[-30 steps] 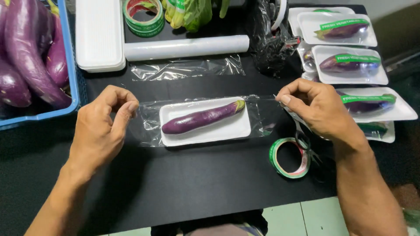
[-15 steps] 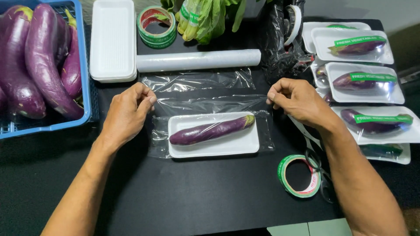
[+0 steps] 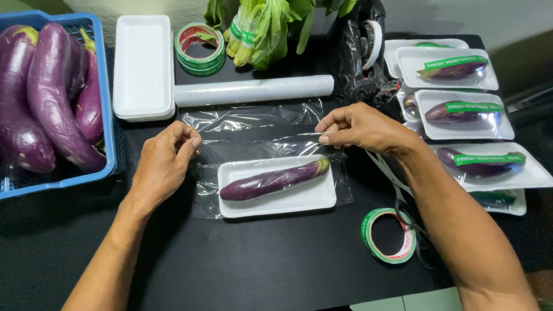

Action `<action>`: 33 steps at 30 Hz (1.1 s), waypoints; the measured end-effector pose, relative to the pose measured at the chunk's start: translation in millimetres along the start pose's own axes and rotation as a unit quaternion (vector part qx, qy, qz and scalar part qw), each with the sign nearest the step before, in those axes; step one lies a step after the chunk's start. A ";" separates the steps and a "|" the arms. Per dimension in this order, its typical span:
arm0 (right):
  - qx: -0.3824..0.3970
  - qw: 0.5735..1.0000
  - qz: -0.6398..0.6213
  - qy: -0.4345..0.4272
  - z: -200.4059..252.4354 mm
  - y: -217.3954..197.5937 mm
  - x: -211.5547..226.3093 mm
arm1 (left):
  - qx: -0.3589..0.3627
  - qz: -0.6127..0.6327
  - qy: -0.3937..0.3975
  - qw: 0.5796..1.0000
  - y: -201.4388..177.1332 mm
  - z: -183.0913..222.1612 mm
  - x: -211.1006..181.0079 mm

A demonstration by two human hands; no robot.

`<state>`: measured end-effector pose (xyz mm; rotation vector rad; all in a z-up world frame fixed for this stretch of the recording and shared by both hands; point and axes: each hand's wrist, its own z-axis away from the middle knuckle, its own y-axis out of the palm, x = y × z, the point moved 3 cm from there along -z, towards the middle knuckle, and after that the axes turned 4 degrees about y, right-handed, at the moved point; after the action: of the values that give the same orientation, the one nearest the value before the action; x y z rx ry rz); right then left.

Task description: The person prepares a tray with an eggplant and wraps it using plastic film and tape.

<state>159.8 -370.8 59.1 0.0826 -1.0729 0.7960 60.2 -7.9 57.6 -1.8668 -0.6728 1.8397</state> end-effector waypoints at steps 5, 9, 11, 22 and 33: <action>0.002 0.999 0.028 -0.025 17.3 4.1 27.5 | -0.122 -0.247 0.173 0.946 11.5 -2.9 -3.8; 0.003 0.998 0.038 -0.046 20.7 6.6 32.1 | -0.116 -0.233 0.282 0.924 49.0 -19.2 -58.6; 0.008 0.998 0.013 -0.064 19.9 5.5 27.3 | 0.013 -0.124 0.297 0.947 73.1 -29.3 -86.6; 0.049 0.977 0.151 -0.144 19.9 21.6 63.3 | 0.203 -0.031 0.175 0.963 100.1 -46.1 -106.2; 0.087 0.964 0.245 -0.061 7.7 35.9 52.0 | 0.224 -0.068 0.128 0.964 72.2 -40.7 -89.4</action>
<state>143.9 -320.0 93.9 0.0142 -1.1540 1.3464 103.7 -118.4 85.0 -1.6660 -0.2566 1.4765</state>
